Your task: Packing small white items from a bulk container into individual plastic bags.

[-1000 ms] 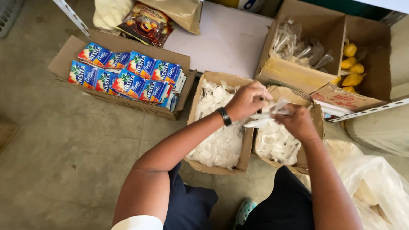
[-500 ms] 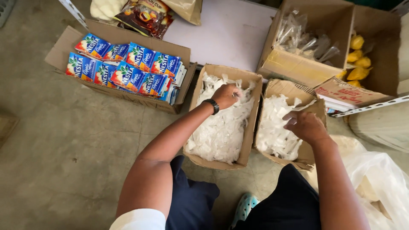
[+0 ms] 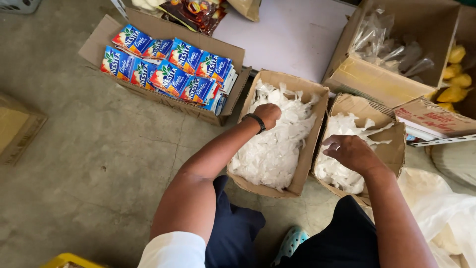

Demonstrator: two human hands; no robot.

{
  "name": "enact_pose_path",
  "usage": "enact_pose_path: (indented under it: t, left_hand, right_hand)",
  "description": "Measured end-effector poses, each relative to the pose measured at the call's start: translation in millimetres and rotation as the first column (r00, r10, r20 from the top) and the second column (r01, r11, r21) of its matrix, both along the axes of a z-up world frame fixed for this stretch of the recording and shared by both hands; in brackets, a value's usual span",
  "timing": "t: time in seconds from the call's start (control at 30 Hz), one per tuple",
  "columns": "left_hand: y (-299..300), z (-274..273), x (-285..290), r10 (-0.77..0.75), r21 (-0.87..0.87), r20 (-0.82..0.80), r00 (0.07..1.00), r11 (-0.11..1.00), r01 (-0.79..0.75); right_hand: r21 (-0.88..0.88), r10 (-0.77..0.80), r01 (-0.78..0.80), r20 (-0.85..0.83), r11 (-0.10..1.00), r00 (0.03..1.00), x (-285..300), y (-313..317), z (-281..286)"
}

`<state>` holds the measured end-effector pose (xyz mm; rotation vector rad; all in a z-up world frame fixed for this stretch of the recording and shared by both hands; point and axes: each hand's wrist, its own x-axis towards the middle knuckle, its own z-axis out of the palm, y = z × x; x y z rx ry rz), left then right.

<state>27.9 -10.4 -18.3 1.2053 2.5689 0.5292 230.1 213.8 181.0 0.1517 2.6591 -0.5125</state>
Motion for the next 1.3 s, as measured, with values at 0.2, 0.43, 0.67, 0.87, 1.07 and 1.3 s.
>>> enact_pose_path:
  t: [0.2,0.43,0.67,0.87,1.07,1.3]
  left_hand:
    - [1.1,-47.3,1.4,-0.01,0.055,-0.012,1.0,0.998,0.01]
    - [16.5,-19.5,42.5,-0.095,0.101,-0.083,0.992,0.989,0.104]
    - [46.7,-36.3,52.9,-0.178,0.064,-0.149,0.973,0.98,0.189]
    - [60.0,-66.9,32.5,-0.178,0.017,-0.104,0.978,0.983,0.181]
    - [55.7,30.0,13.5,-0.1,0.194,0.078,0.992,0.977,0.084]
    - [53.3,137.7,30.6,-0.46,0.577,0.516,0.723,0.81,0.103]
  right_hand:
    - [-0.011,0.013,-0.013,0.021,1.0,1.0,-1.1,2.1,-6.7]
    - [-0.051,-0.005,0.007,0.029,0.999,1.0,-0.6,2.4,-11.5]
    - [-0.066,0.046,-0.046,-0.006,0.997,0.999,-2.7,4.8,-24.9]
    - [-0.075,-0.016,0.02,0.051,0.997,0.999,-2.2,-10.1,-11.3]
    - [-0.181,-0.083,0.069,-0.072,0.981,0.994,-8.5,-12.4,-20.8]
    - [-0.296,-0.263,0.208,-0.161,0.932,0.951,-17.1,-30.6,-15.0]
